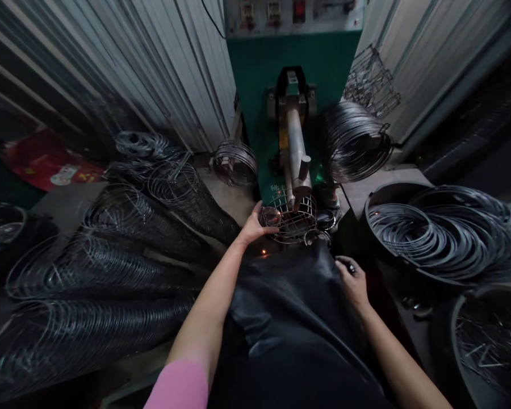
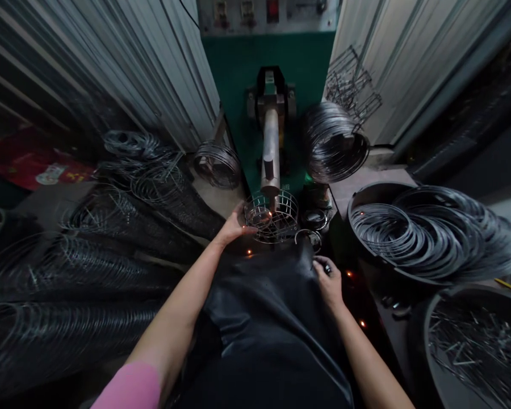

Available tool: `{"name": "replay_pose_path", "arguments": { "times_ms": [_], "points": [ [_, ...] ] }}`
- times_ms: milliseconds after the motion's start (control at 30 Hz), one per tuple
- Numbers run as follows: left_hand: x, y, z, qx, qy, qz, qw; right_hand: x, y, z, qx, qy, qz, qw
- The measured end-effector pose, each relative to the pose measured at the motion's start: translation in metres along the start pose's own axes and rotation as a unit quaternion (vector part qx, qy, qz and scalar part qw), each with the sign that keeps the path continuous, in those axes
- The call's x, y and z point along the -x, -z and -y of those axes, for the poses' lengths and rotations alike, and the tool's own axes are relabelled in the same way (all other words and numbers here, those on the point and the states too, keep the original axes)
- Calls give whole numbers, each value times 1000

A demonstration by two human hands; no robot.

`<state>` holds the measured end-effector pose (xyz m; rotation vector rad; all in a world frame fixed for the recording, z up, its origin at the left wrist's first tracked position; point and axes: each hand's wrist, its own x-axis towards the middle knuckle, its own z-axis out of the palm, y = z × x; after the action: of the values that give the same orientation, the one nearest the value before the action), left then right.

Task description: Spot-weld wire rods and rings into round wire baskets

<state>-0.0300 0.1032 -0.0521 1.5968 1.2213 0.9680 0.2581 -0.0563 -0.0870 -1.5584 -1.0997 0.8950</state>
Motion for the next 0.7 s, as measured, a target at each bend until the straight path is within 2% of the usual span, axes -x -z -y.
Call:
{"name": "replay_pose_path", "arguments": {
  "times_ms": [100, 167, 233, 333, 500, 600, 700],
  "points": [
    [4, -16, 12, 41, 21, -43, 998, 20, 1, -23, 137, 78, 48, 986],
    [5, -23, 13, 51, 22, -67, 996, 22, 3, -28, 177, 91, 77, 977],
    [12, -23, 10, 50, 11, -84, 995, 17, 6, -20, 195, 81, 98, 973],
    [34, -14, -2, 1, -29, -86, 996, 7, 7, 24, 191, 75, 172, 963],
    [80, -8, -40, -164, -107, -56, 979, -3, -11, 114, 227, 137, 262, 928],
    [93, -18, -68, -264, -126, -26, 956, -9, -28, 138, 289, 161, 256, 908],
    [98, -29, -87, -309, -144, -7, 940, -11, -42, 140, 322, 176, 207, 907]
  ]
}}
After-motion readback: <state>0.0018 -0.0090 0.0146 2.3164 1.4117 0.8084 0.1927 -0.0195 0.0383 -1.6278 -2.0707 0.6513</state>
